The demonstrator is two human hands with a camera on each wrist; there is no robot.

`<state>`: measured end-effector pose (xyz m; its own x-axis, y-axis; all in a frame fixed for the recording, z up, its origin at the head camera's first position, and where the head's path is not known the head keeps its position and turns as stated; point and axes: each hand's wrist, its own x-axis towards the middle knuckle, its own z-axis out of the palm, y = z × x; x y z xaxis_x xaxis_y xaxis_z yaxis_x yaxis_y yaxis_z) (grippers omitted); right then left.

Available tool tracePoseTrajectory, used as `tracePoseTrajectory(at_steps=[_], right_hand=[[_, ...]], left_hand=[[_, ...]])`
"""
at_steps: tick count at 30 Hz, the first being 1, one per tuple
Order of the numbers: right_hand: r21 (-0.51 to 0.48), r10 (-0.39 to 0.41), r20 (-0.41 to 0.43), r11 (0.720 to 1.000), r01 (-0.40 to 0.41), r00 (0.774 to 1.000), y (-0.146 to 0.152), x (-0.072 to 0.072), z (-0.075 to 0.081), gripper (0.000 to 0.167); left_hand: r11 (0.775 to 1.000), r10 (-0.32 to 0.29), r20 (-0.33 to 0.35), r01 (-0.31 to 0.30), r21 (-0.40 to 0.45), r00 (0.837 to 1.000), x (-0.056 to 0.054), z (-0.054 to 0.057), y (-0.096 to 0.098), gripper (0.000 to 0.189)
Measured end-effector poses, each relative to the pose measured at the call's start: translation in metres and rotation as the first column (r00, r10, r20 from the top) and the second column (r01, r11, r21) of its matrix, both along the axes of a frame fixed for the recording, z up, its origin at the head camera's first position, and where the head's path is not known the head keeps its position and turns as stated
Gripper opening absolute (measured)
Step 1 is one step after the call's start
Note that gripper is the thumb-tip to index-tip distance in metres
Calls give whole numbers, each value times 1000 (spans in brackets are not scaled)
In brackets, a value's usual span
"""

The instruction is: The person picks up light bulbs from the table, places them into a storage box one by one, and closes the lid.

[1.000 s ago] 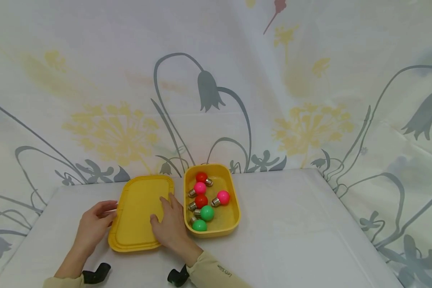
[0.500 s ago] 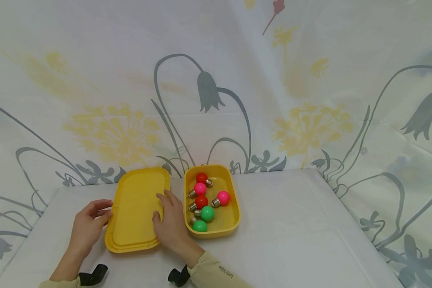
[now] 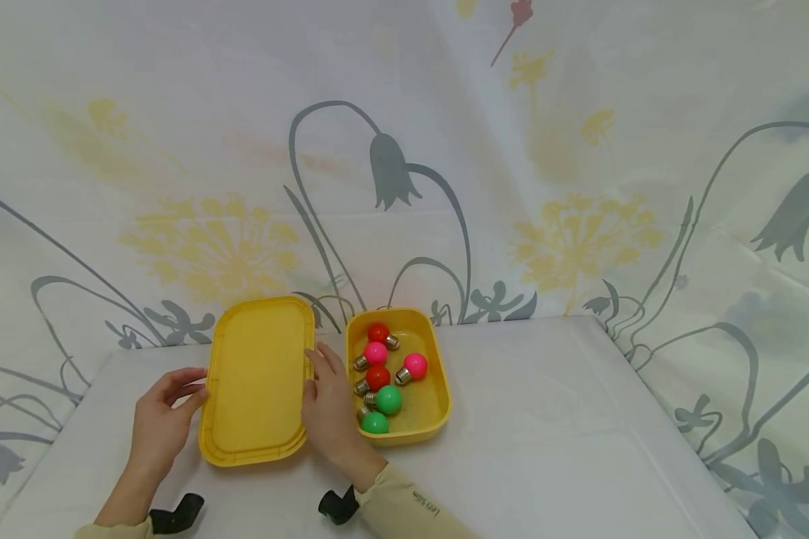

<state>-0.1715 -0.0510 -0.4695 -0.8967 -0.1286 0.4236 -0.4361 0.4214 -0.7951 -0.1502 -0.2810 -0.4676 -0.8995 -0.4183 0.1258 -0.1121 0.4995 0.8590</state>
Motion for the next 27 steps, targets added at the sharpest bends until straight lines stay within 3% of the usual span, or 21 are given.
tracePoseTrajectory(at_steps=[8, 14, 21, 27], right_hand=[[-165, 20, 50, 986, -12, 999, 4, -5, 2, 38], [-265, 33, 27, 964, -25, 999, 5, -6, 8, 38], [-311, 43, -20, 949, -47, 999, 6, -7, 12, 38], [-311, 12, -97, 949, -42, 995, 6, -7, 17, 33]], left_hand=[[999, 30, -39, -29, 23, 999, 2, 3, 0, 31], [997, 37, -66, -33, 74, 997, 1, 6, 0, 36], [990, 23, -50, -16, 143, 998, 5, 11, 2, 48], [995, -18, -125, 30, 98, 992, 7, 16, 3, 49]])
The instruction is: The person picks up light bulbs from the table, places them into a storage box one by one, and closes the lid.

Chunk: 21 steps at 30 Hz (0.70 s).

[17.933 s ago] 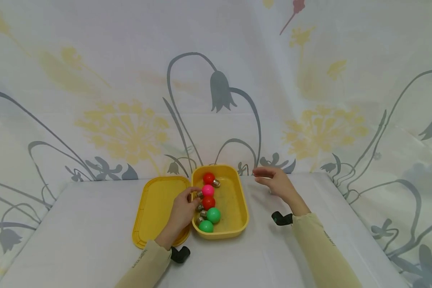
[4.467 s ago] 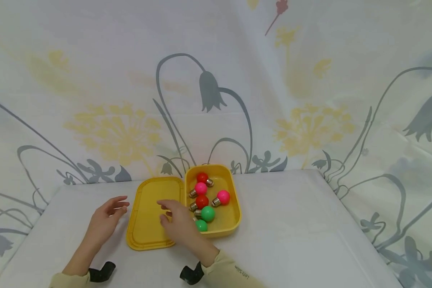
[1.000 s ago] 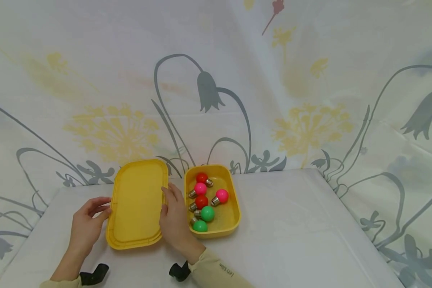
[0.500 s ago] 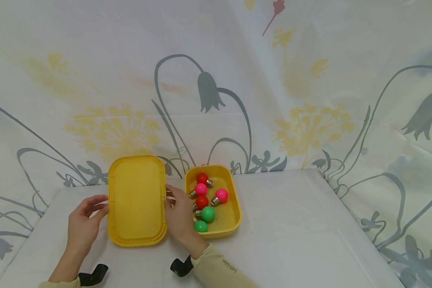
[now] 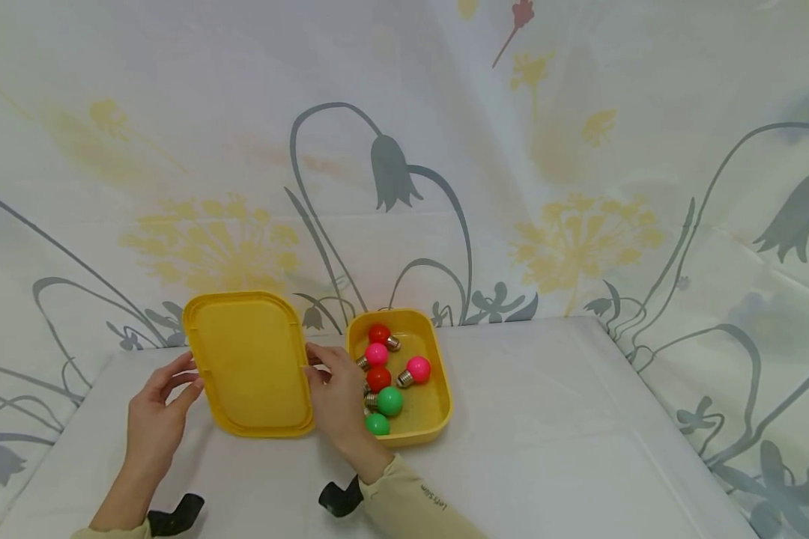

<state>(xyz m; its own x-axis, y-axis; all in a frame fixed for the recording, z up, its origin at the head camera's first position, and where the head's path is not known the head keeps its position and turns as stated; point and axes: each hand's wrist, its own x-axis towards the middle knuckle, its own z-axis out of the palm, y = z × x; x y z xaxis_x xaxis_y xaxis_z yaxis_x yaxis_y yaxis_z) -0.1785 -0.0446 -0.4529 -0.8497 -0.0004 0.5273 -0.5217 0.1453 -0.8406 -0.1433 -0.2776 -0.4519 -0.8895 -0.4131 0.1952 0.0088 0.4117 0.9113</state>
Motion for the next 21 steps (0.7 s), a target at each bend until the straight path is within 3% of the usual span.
tracePoseTrajectory(at_steps=[8, 14, 16, 21], right_hand=[[-9, -33, -85, 999, 32, 996, 3, 2, 7, 25], [45, -112, -136, 992, 119, 984, 6, -1, 7, 20], [40, -121, -132, 991, 127, 984, 6, -2, 6, 20], [-69, -60, -56, 996, 56, 997, 5, -3, 6, 22]], left_hand=[[991, -113, -89, 106, -81, 990, 1, 0, -1, 51], [986, -158, -112, 152, -62, 981, 2, -1, 0, 48], [985, -172, -121, 169, -38, 978, 2, -1, 0, 49], [980, -197, -139, 199, 2, 971, 2, 0, -1, 48]])
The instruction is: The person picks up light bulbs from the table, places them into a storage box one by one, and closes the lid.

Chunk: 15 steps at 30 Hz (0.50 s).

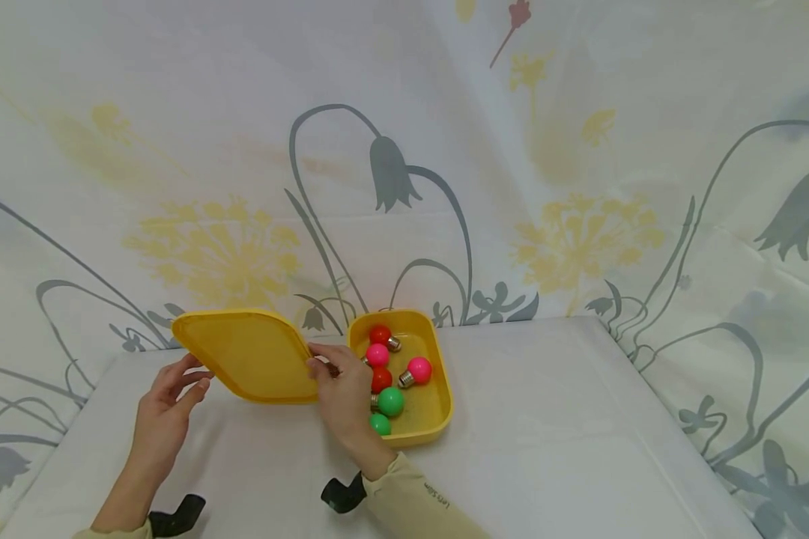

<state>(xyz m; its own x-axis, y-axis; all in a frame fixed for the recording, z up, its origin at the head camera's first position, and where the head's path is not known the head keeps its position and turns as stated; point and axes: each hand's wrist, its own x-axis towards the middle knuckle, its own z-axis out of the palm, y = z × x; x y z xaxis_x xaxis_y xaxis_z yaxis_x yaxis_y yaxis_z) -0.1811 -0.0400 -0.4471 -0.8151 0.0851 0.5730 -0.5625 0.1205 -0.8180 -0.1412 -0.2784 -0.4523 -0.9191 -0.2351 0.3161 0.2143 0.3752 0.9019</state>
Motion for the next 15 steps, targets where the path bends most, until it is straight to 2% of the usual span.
tracePoseTrajectory(at_steps=[3, 6, 9, 13, 15], right_hand=[[-55, 36, 25, 998, -35, 999, 0, 0, 0, 21], [-64, 45, 37, 997, -42, 998, 0, 1, 0, 19], [-52, 45, 48, 998, -43, 998, 1, 1, -1, 17], [-38, 57, 51, 998, -56, 997, 3, 2, 0, 16], [-41, 74, 65, 997, -71, 995, 4, 2, 0, 16]], left_hand=[[1000, -6, -8, 6, 12, 1000, 0, 0, -1, 46], [1000, -7, -8, 7, 18, 1000, 0, -1, -2, 43], [1000, -4, -5, 4, -13, 1000, 0, -1, -2, 43], [999, -15, 0, 15, 33, 1000, 1, -1, -4, 42], [996, -33, -6, 33, 83, 999, 1, -1, -6, 42]])
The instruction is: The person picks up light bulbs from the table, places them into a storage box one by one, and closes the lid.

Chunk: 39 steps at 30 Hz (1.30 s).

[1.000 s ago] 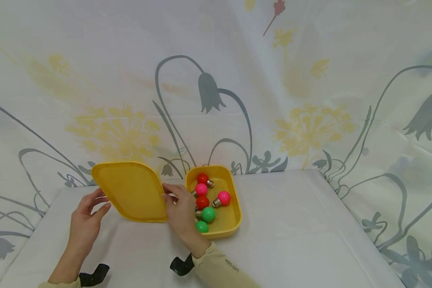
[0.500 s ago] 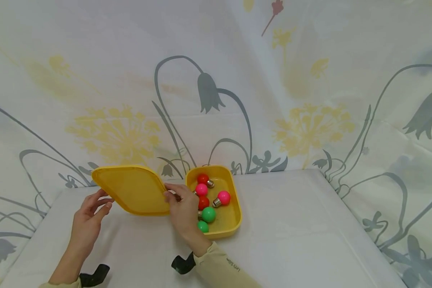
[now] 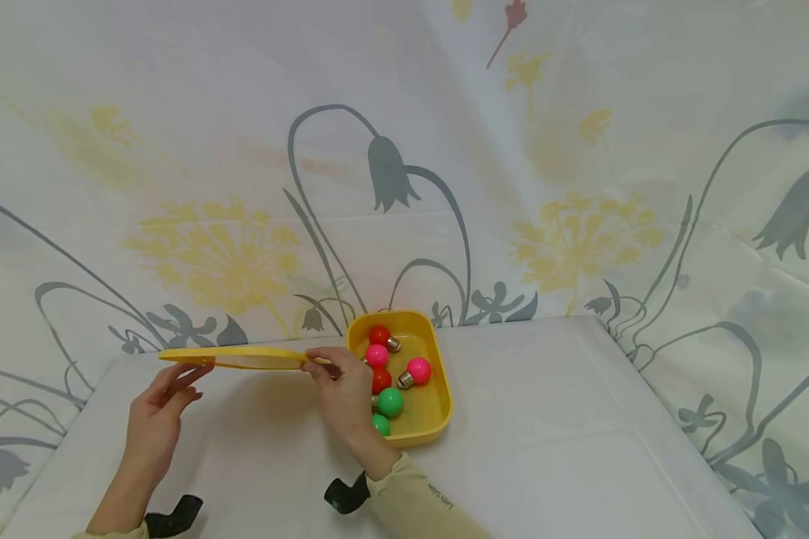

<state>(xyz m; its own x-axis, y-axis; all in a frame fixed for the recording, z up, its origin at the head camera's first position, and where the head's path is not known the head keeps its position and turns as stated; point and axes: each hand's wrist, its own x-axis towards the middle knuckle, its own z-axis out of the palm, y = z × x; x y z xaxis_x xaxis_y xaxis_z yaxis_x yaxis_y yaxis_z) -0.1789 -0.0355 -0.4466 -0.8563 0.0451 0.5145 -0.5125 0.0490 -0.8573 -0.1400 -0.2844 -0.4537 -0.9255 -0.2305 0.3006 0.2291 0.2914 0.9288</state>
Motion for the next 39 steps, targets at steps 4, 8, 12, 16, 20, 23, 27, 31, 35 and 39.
tracePoseTrajectory(at_steps=[4, 8, 12, 16, 20, 23, 27, 31, 35, 39], right_hand=[[-14, 58, 30, 998, -58, 998, 2, -1, -1, 18], [-21, 95, 34, 995, -94, 995, 2, -2, -4, 19], [-31, 97, 37, 995, -96, 995, 3, -2, -7, 20], [-37, 91, 60, 995, -89, 994, 4, -2, -8, 20], [-34, 104, 96, 994, -101, 990, 6, -1, -9, 15], [-5, 96, 112, 995, -96, 989, 7, -1, -10, 14], [38, 69, 96, 997, -73, 993, 8, -2, -12, 15], [13, 80, 78, 997, -81, 994, 9, -5, -14, 14], [-32, 103, 108, 994, -101, 989, 10, -6, -15, 25], [-38, 115, 166, 993, -110, 979, 11, -4, -13, 35]], left_hand=[[994, -39, -23, 41, 105, 999, 0, 0, -2, 39], [963, -91, -74, 107, 248, 993, 0, 1, -4, 37], [932, -112, -96, 138, 334, 989, 2, 1, -5, 37], [934, -111, -86, 133, 333, 990, 5, 1, -5, 40], [942, -116, -52, 126, 311, 992, 6, 2, -6, 43], [951, -105, -10, 104, 290, 994, 7, 3, -7, 44], [961, -83, 23, 74, 265, 996, 7, 4, -7, 40], [959, -87, 21, 78, 274, 996, 6, 4, -7, 34], [954, -101, 27, 89, 285, 994, 5, 3, -7, 31], [956, -64, 49, 47, 288, 997, 3, 3, -7, 30]])
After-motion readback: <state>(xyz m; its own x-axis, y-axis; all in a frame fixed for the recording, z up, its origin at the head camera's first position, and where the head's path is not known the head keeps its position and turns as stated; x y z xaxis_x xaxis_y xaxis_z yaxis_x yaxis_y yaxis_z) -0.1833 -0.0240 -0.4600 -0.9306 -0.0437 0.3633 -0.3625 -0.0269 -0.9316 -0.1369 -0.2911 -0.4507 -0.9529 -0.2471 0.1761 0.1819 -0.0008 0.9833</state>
